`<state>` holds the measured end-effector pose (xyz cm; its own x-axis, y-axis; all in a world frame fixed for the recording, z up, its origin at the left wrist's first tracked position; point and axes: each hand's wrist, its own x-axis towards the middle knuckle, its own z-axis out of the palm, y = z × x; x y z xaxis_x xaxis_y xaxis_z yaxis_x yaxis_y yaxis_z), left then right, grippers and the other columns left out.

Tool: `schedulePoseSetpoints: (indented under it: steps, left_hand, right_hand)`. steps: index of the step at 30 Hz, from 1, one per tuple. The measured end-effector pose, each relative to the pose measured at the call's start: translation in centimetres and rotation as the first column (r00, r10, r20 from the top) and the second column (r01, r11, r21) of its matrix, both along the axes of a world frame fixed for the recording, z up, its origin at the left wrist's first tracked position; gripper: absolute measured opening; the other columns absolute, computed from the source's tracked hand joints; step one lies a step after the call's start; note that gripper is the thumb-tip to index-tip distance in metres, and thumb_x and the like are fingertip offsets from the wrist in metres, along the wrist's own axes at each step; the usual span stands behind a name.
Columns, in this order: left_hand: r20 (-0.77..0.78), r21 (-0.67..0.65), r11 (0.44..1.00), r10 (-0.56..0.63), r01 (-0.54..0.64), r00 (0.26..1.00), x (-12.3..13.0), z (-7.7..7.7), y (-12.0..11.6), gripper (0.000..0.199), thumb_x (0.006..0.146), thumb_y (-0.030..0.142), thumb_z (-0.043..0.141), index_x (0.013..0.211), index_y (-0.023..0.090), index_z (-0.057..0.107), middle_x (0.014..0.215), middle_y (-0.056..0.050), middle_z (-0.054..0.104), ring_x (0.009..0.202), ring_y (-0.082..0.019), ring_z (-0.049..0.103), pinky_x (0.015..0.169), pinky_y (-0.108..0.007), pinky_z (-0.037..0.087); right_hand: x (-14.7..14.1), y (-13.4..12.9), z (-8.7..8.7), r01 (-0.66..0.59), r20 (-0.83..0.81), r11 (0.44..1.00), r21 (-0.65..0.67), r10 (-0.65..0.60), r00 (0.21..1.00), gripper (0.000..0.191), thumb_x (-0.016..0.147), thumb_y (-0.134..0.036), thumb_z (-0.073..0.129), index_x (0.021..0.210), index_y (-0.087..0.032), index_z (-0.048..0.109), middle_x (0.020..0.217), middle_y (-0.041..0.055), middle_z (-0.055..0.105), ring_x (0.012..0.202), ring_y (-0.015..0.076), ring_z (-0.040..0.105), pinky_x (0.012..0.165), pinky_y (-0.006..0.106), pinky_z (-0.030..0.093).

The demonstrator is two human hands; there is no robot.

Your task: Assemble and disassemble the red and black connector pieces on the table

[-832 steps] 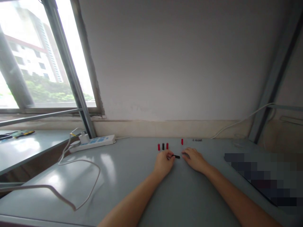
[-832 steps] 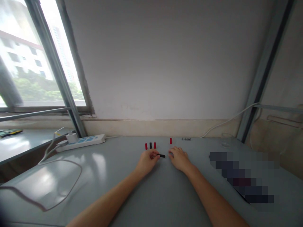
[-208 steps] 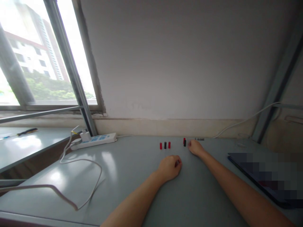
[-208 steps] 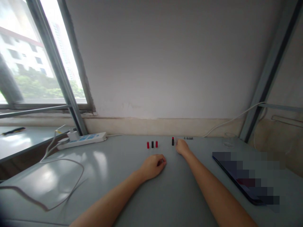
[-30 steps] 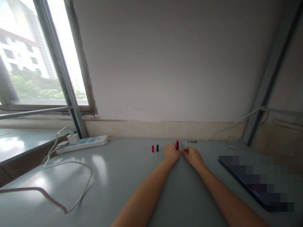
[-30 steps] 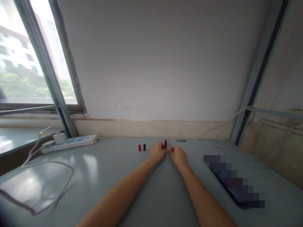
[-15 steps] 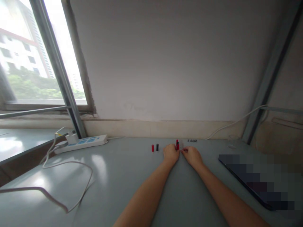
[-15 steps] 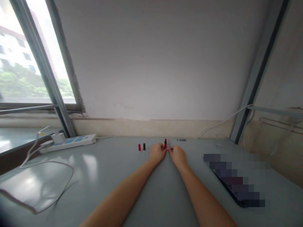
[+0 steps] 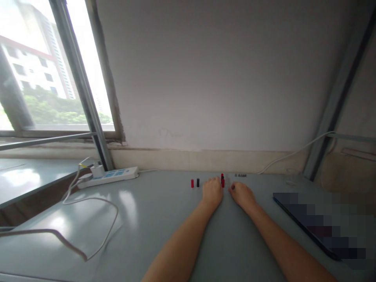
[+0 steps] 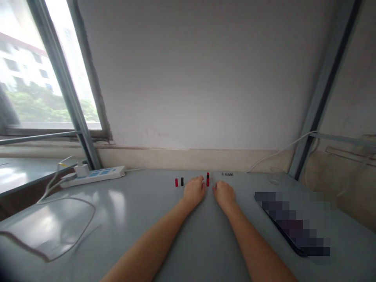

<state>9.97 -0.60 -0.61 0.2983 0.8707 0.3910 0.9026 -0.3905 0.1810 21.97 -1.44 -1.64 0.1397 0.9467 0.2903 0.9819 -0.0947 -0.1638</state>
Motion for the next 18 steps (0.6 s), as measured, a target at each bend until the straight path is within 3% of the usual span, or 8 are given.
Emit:
schedulePoseSetpoints:
  steps: [7, 12, 18]
  left_hand:
    - [-0.044, 0.015, 0.999, 0.048, -0.047, 0.998, -1.4, 0.3, -1.2, 0.032, 0.084, 0.019, 0.029, 0.112, 0.013, 0.044, 0.088, -0.013, 0.062, 0.079, -0.021, 0.06, 0.064, -0.029, 0.044]
    - [-0.027, -0.022, 0.983, 0.18, -0.181, 0.983, -2.9, 0.4, -1.6, 0.049, 0.082, 0.019, 0.032, 0.13, 0.011, 0.025, 0.086, -0.014, 0.063, 0.076, -0.022, 0.061, 0.062, -0.029, 0.045]
    - [0.012, -0.111, 0.943, 0.316, -0.313, 0.949, -3.6, 0.3, -1.4, 0.062, 0.08, 0.016, 0.035, 0.135, 0.009, 0.008, 0.083, -0.015, 0.064, 0.075, -0.021, 0.061, 0.064, -0.029, 0.044]
  right_hand:
    - [-0.3, -1.2, 1.1, 0.002, -0.011, 0.999, -0.034, -0.002, 1.0, 0.022, 0.079, -0.025, 0.043, 0.079, -0.017, 0.063, 0.084, 0.0109, 0.066, 0.082, 0.0217, 0.061, 0.064, 0.028, 0.041]
    - [-0.7, -1.6, 1.4, -0.018, -0.045, 0.999, -0.037, 0.017, 0.999, 0.024, 0.079, -0.026, 0.042, 0.078, -0.016, 0.064, 0.082, 0.0115, 0.066, 0.079, 0.0225, 0.061, 0.061, 0.028, 0.039]
    - [-1.4, -2.3, 1.6, -0.068, -0.084, 0.998, -0.012, 0.067, 0.994, 0.024, 0.079, -0.028, 0.043, 0.075, -0.018, 0.065, 0.078, 0.0095, 0.066, 0.075, 0.0198, 0.06, 0.059, 0.026, 0.038]
